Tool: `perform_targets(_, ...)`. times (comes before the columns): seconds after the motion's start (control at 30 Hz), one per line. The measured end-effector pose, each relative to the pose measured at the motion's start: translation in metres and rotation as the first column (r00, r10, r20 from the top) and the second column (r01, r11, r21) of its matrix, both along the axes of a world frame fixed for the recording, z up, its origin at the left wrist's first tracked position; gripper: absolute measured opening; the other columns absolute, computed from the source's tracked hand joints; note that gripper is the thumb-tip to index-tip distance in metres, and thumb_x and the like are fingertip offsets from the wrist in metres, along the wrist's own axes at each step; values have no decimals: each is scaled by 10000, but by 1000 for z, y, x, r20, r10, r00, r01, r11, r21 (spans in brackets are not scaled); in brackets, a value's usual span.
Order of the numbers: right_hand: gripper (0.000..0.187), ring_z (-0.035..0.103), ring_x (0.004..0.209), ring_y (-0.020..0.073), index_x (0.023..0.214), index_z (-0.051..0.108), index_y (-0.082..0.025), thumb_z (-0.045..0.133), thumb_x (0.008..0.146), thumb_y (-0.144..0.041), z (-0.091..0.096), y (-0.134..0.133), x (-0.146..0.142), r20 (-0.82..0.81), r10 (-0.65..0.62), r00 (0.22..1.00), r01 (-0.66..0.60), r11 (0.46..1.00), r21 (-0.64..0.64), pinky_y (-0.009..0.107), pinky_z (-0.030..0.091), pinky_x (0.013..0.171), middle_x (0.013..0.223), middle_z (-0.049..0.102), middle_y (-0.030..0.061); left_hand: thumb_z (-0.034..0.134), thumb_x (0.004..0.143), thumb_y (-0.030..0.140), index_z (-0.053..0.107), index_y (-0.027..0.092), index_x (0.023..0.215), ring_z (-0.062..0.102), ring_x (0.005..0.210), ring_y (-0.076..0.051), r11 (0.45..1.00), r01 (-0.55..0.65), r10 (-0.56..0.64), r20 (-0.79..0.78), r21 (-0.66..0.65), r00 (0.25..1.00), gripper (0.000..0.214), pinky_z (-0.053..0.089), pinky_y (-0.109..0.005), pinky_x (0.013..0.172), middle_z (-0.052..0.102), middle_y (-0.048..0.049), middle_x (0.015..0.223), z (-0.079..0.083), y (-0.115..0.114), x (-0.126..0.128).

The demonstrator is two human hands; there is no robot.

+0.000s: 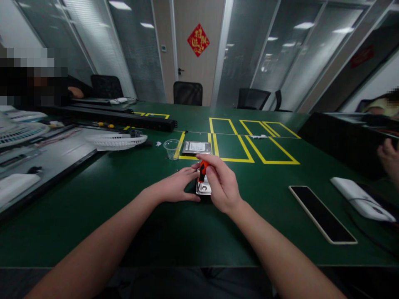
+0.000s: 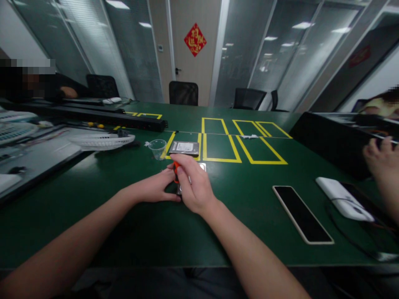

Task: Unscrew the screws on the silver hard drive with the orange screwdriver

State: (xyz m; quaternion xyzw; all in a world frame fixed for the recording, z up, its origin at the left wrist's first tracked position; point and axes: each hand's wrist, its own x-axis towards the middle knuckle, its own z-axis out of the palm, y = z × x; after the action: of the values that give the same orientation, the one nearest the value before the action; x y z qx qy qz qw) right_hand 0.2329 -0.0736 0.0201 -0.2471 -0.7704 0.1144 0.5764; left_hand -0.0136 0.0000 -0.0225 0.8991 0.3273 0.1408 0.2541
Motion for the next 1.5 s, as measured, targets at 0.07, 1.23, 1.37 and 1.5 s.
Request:
perform_targets(0.07,374,955,1327,309,1678,765,-321,577,1355,-309,-1,1,-2,-24,3,1000,-3,1000,16,559,813,1184,1498,934,137,1080,1005,684,669,307,1883,440,1973,-537,1000,-3,3,-4,-5,1000,1040,397,-770,1609,570,-201,2058,1,-1,0)
perform_targets(1.23,439,902,1383,318,1744,767,-330,704,1311,-289,7,7,0,44,-41,998,34,987,160,531,801,1179,1540,927,126,1083,1005,668,686,307,1872,560,1892,-560,999,-28,28,10,-16,1000,1020,483,-776,1559,628,-201,2009,10,-6,0)
perform_targets(1.37,505,897,1403,299,1816,730,-334,553,1349,-253,8,3,1,26,14,1000,-18,991,131,521,794,1196,1570,916,123,1070,1016,634,738,277,1788,556,1892,-541,1000,-5,4,39,14,999,913,470,-754,1571,646,-205,1990,12,-6,2)
perform_targets(1.5,553,903,1409,307,1854,707,-342,494,1353,-244,8,0,1,45,8,999,-11,996,85,543,794,1215,1601,907,125,1084,986,667,727,276,1788,482,1943,-549,1000,-21,21,-5,-1,1000,960,453,-775,1576,569,-212,2053,12,-4,3)
